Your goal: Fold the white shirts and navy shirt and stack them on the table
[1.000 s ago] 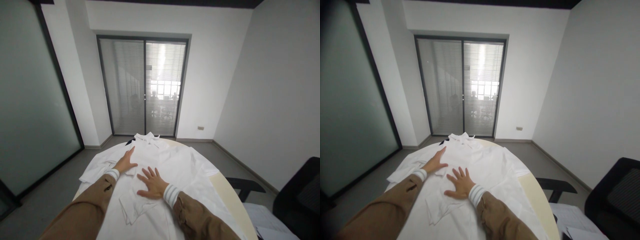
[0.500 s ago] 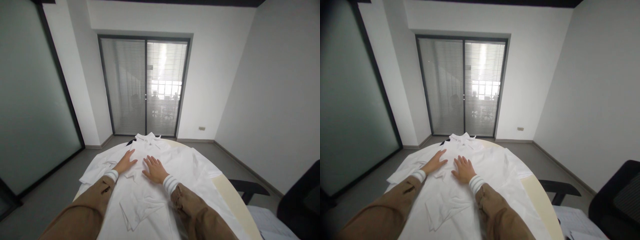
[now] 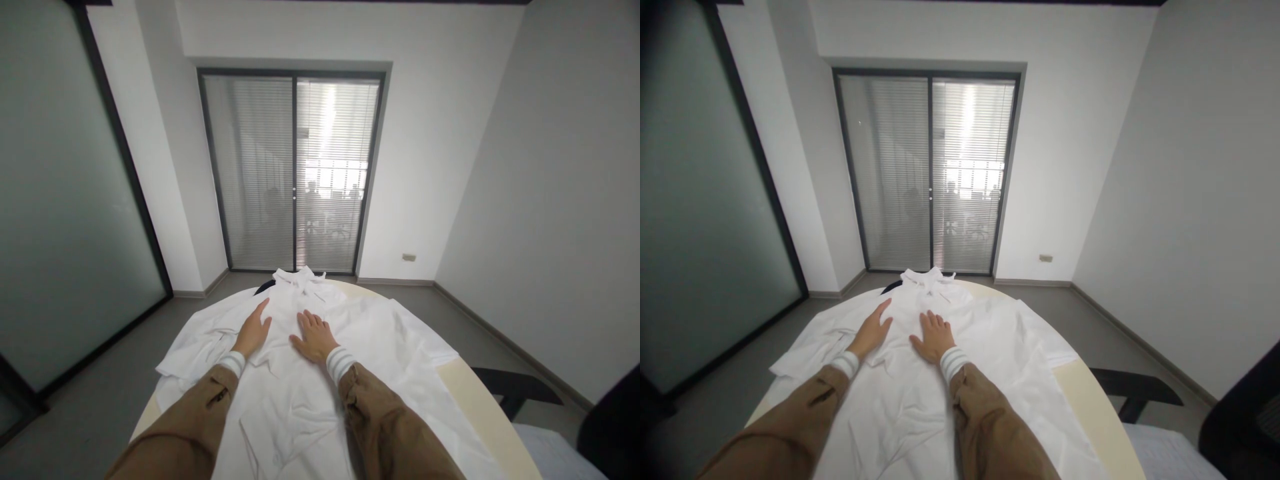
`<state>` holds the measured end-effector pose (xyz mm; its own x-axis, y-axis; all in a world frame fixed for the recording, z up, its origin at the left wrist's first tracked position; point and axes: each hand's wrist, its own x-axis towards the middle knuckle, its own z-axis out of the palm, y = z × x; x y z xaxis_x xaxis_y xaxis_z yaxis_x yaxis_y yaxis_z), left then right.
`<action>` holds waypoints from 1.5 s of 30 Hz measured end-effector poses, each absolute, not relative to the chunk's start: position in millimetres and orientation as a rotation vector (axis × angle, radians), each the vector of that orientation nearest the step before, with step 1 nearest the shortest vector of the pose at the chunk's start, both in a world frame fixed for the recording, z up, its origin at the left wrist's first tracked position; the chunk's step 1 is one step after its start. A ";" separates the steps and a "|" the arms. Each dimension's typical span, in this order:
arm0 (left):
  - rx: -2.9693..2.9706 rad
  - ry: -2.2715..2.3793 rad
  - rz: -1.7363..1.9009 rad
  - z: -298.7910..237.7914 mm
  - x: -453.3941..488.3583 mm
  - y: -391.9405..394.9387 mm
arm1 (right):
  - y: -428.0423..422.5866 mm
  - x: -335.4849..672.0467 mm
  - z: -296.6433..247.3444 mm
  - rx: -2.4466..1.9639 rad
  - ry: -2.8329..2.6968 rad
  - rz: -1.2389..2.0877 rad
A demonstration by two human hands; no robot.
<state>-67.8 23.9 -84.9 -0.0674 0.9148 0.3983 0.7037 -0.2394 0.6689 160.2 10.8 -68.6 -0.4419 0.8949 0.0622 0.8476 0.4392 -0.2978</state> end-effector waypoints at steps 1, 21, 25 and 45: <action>1.959 1.751 1.213 -88.6 -67.4 23.4 | 15.9 157.6 -66.5 -1.532 -2.463 0.308; 2.013 1.704 1.360 -109.3 -67.8 15.8 | 51.9 125.5 -76.6 -1.627 -2.401 0.393; 2.054 1.716 1.363 -112.2 -69.5 17.7 | 19.3 121.6 -66.3 -1.616 -2.315 0.166; 2.299 1.767 0.685 -24.5 37.3 -3.4 | -6.1 143.9 -95.6 -1.118 -1.757 0.887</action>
<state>37.3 -3.4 -24.5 0.1961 0.9465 0.2565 0.8722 -0.2879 0.3955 143.9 -6.1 -95.6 -0.2389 0.9297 0.2802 0.3261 0.3486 -0.8787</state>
